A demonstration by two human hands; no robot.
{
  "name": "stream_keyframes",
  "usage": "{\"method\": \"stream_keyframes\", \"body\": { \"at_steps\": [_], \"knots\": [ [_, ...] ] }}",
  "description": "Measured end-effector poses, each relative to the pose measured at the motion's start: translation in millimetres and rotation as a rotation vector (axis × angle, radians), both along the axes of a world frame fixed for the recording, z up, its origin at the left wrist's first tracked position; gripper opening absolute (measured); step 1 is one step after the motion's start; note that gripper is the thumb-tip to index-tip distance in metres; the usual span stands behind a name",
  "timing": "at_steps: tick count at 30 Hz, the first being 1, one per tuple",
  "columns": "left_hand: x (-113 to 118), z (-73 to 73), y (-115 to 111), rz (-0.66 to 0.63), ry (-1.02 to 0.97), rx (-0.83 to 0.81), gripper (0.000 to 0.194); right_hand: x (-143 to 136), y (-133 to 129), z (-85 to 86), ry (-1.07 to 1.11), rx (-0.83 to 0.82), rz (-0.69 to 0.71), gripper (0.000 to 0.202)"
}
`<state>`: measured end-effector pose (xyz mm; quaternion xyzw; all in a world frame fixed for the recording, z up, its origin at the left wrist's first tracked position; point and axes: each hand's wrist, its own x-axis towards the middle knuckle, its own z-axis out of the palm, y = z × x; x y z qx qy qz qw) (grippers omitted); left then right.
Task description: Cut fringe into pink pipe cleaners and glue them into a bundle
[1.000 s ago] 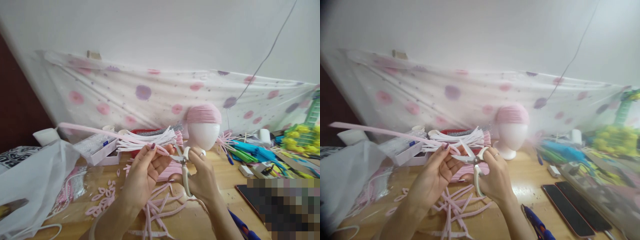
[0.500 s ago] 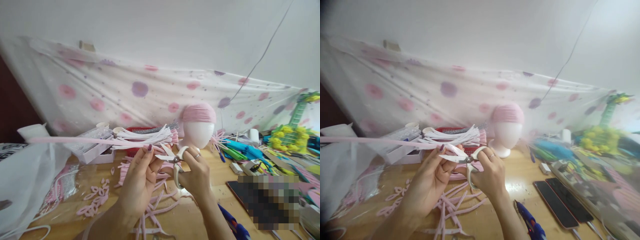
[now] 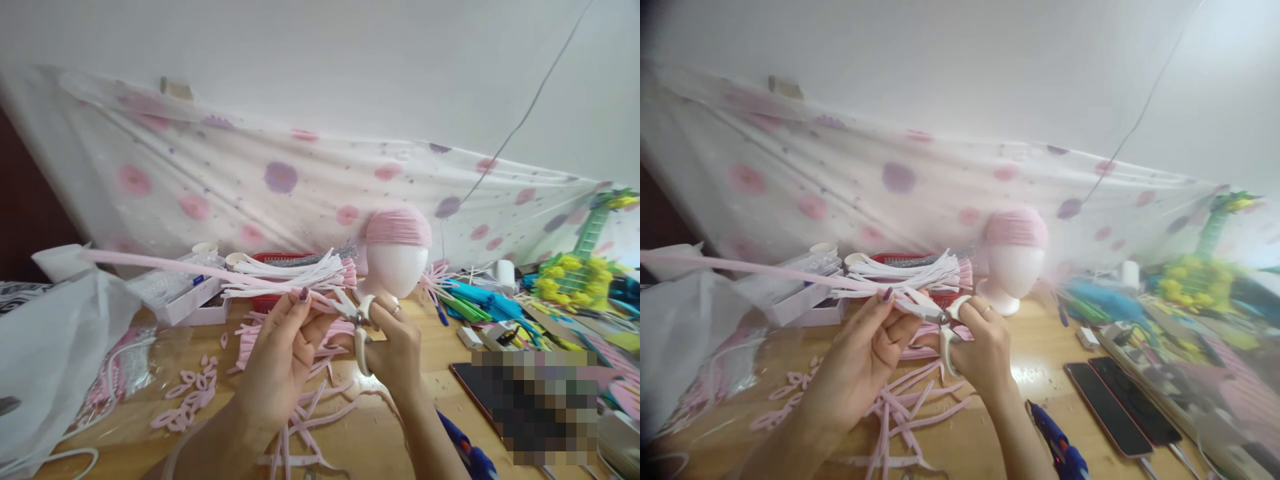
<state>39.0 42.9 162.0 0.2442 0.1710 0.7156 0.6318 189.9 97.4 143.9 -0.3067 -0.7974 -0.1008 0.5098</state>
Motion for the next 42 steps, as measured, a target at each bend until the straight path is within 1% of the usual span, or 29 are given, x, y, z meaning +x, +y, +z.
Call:
{"method": "stream_keyframes", "body": {
  "at_steps": [3, 5, 7, 12, 17, 24, 31, 37, 40, 42],
  "knots": [
    [-5.2, 1.1, 0.7, -0.001, 0.079, 0.007, 0.011, 2.2, -1.3, 3.7, -0.011, -0.146, 0.119, 0.039],
    [-10.4, 1.9, 0.7, 0.026, 0.147, 0.029, 0.013, 4.1, -2.5, 4.6, -0.039, -0.187, 0.157, 0.037],
    [-15.8, 2.6, 0.3, 0.059, 0.212, 0.048, 0.013, 5.6, -3.5, 4.4, -0.066, -0.185, 0.155, 0.037],
    [-22.3, 4.1, -1.6, 0.097, 0.342, 0.055, 0.011, 6.9, -4.1, 3.3, -0.110, -0.130, 0.114, 0.049],
    [-24.1, 6.7, -3.7, 0.071, 0.420, 0.055, 0.016, 8.7, -3.6, 3.7, -0.128, -0.121, 0.112, 0.044],
    [-26.8, 8.0, -5.3, 0.062, 0.435, 0.065, 0.017, 7.3, -4.1, 4.6, -0.132, -0.083, 0.088, 0.040],
    [-25.8, 6.0, -4.1, 0.108, 0.427, 0.046, 0.017, 4.8, -4.7, 7.6, -0.146, -0.044, 0.057, 0.038],
    [-27.7, 6.6, -2.5, 0.106, 0.432, 0.057, 0.017, 5.3, -3.9, 5.9, -0.152, -0.033, 0.045, 0.030],
    [-27.7, 6.8, -2.3, 0.075, 0.395, 0.055, 0.016, 6.0, -2.1, 4.9, -0.096, -0.045, 0.079, 0.038],
    [-27.5, 6.1, -1.5, 0.053, 0.351, 0.036, 0.016, 7.1, -0.7, 4.6, -0.025, -0.102, 0.134, 0.044]
  ]
}}
